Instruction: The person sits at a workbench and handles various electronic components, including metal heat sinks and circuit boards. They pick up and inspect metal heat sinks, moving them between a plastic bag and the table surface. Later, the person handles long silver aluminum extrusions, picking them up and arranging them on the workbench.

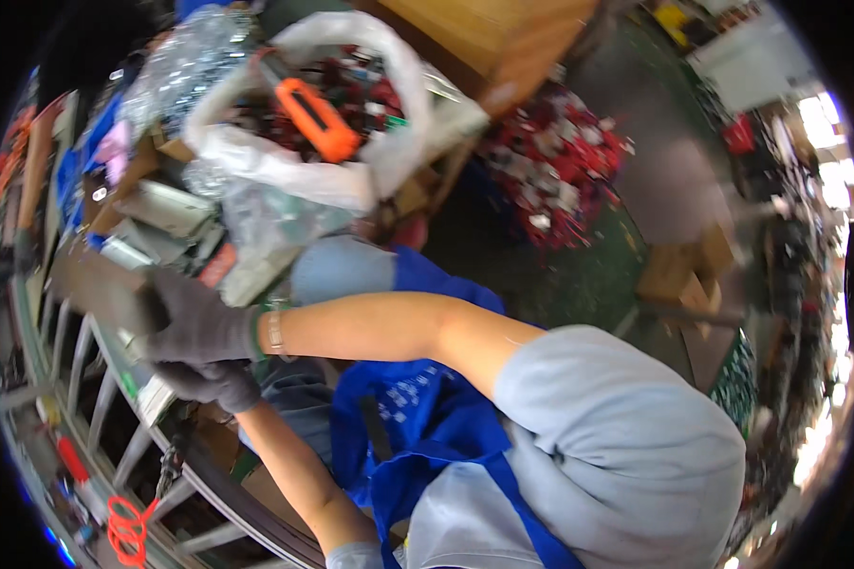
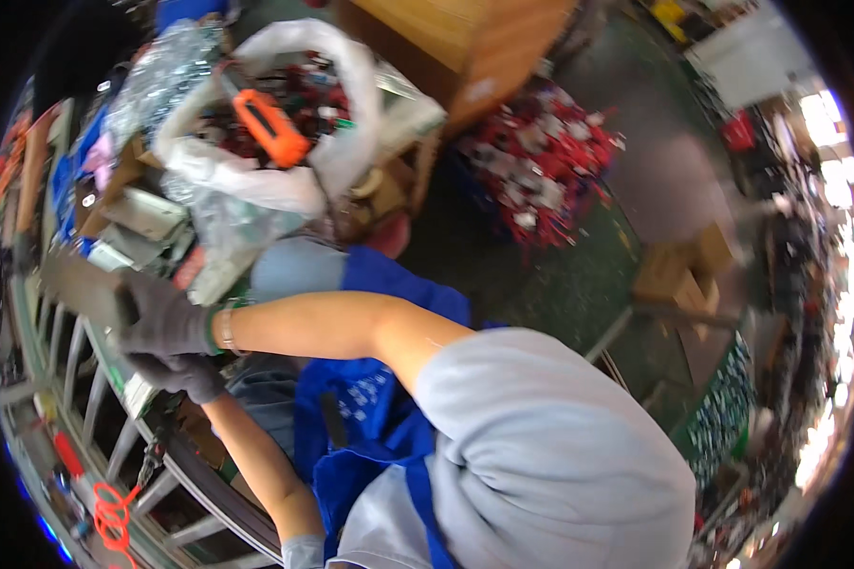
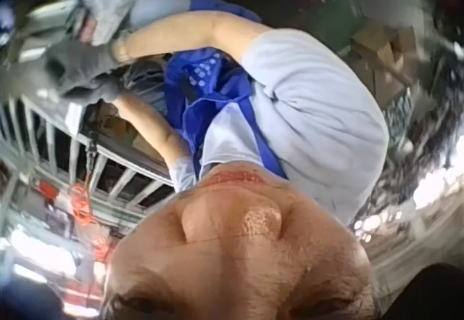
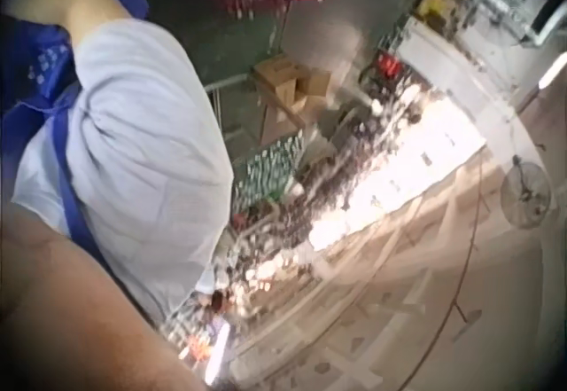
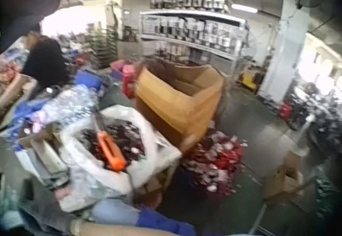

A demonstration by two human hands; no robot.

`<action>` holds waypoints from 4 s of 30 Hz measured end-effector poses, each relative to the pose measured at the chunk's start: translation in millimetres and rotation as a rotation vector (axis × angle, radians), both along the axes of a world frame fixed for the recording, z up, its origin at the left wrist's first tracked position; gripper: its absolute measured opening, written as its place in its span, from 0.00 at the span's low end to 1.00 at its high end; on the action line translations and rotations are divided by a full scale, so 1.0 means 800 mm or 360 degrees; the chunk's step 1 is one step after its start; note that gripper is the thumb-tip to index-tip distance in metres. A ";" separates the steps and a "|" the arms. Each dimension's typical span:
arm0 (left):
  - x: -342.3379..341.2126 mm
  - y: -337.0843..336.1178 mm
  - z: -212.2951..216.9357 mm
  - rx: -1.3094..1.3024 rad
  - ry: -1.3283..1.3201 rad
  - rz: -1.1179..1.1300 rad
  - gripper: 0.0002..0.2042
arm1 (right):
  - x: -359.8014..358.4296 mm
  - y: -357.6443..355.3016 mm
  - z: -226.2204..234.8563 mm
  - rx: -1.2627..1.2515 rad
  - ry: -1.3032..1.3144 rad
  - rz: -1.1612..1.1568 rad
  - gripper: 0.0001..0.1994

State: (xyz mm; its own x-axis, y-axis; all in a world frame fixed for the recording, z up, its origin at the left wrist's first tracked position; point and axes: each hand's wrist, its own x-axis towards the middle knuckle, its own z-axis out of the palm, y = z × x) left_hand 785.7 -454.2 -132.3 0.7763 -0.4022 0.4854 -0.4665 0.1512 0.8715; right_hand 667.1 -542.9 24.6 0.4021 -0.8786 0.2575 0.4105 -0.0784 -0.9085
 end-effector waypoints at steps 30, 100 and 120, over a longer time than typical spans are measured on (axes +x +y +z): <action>-0.082 -0.050 0.171 -0.0360 0.0858 -0.0623 0.25 | -0.032 -0.132 0.003 -0.1121 0.1106 -0.0582 0.27; -0.115 -0.119 0.143 0.0431 0.1170 -0.1250 0.19 | -0.011 -0.263 -0.015 -0.0603 0.1833 0.0279 0.34; -0.163 -0.163 0.133 0.0324 0.0632 -0.0678 0.45 | 0.035 -0.195 0.017 -0.1847 0.2401 -0.0180 0.22</action>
